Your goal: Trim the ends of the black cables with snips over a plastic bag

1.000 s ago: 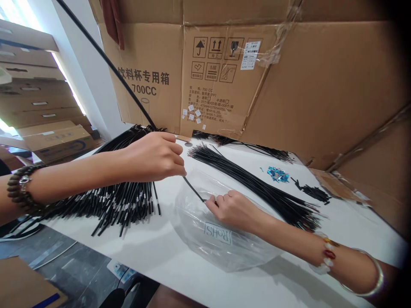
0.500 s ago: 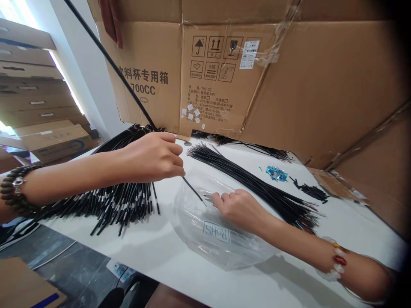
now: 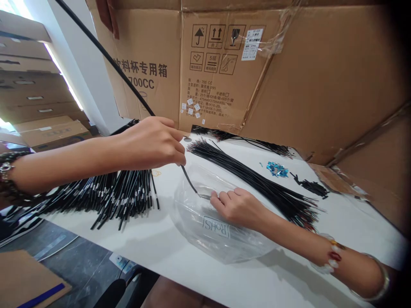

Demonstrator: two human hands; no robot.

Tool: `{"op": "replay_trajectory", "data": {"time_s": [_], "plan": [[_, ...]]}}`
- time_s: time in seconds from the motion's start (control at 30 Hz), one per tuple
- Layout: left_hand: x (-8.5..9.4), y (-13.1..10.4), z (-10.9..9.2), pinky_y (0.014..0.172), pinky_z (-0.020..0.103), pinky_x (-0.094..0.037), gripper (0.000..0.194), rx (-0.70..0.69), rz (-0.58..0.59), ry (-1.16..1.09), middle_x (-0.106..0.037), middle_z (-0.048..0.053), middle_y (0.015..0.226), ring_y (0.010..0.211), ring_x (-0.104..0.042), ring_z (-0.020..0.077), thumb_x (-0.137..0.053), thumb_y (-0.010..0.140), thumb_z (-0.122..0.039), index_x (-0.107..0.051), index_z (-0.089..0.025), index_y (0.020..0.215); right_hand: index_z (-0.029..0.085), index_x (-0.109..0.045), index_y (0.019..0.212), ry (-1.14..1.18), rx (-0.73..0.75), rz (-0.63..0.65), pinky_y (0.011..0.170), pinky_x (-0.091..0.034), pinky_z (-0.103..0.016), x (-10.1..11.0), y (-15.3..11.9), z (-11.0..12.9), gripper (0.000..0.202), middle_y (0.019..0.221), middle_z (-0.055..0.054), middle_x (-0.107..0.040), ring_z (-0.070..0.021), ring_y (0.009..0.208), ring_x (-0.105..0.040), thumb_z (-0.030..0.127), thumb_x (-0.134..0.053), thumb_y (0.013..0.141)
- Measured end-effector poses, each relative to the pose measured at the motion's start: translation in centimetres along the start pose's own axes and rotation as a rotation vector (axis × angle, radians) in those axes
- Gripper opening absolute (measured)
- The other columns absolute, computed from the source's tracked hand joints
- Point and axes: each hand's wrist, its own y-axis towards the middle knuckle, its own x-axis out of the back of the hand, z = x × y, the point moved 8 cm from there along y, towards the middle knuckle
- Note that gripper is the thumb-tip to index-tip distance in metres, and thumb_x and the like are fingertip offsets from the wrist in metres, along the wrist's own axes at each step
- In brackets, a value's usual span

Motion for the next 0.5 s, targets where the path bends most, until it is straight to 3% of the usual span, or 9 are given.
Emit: {"op": "replay_trajectory", "data": {"time_s": [0.1, 0.23, 0.33, 0.5], "plan": [[-0.07, 0.16, -0.59, 0.065, 0.033, -0.029, 0.039, -0.096, 0.047, 0.011, -0.073, -0.002, 0.079, 0.072, -0.055, 0.0143, -0.036, 0.097, -0.017, -0.072, -0.028, 0.086, 0.013, -0.056, 0.091, 0.026, 0.021, -0.018, 0.052, -0.015, -0.030, -0.52, 0.30, 0.24, 0.016, 0.053, 0.005, -0.048, -0.0113, 0.043, -0.041, 0.001, -0.047, 0.084], [0.35, 0.20, -0.57, 0.069, 0.034, -0.029, 0.040, -0.107, -0.022, -0.047, -0.074, -0.003, 0.082, 0.071, -0.054, 0.0139, -0.034, 0.099, -0.021, -0.072, -0.031, 0.089, 0.012, -0.055, 0.091, 0.064, 0.029, -0.008, 0.052, -0.015, -0.030, -1.03, 0.55, 0.11, 0.015, 0.054, 0.005, -0.049, -0.0103, 0.044, -0.041, 0.001, -0.046, 0.086], [0.58, 0.03, -0.41, 0.079, 0.037, -0.027, 0.044, -0.115, -0.099, -0.073, -0.073, -0.004, 0.079, 0.070, -0.052, 0.0137, -0.031, 0.100, -0.025, -0.072, -0.032, 0.086, 0.013, -0.054, 0.089, 0.069, 0.043, -0.019, 0.052, -0.015, -0.030, -1.10, 0.45, -0.08, 0.013, 0.053, 0.005, -0.048, -0.0100, 0.044, -0.040, 0.002, -0.047, 0.087], [0.42, -0.20, -0.20, 0.099, 0.044, -0.017, 0.040, -0.093, -0.113, -0.101, -0.072, -0.003, 0.078, 0.078, -0.053, 0.0141, -0.036, 0.100, -0.026, -0.072, -0.031, 0.084, 0.015, -0.054, 0.087, 0.058, 0.049, -0.055, 0.052, -0.016, -0.030, -0.85, 0.06, -0.25, 0.011, 0.053, 0.006, -0.047, -0.0104, 0.044, -0.040, 0.004, -0.050, 0.086]]}}
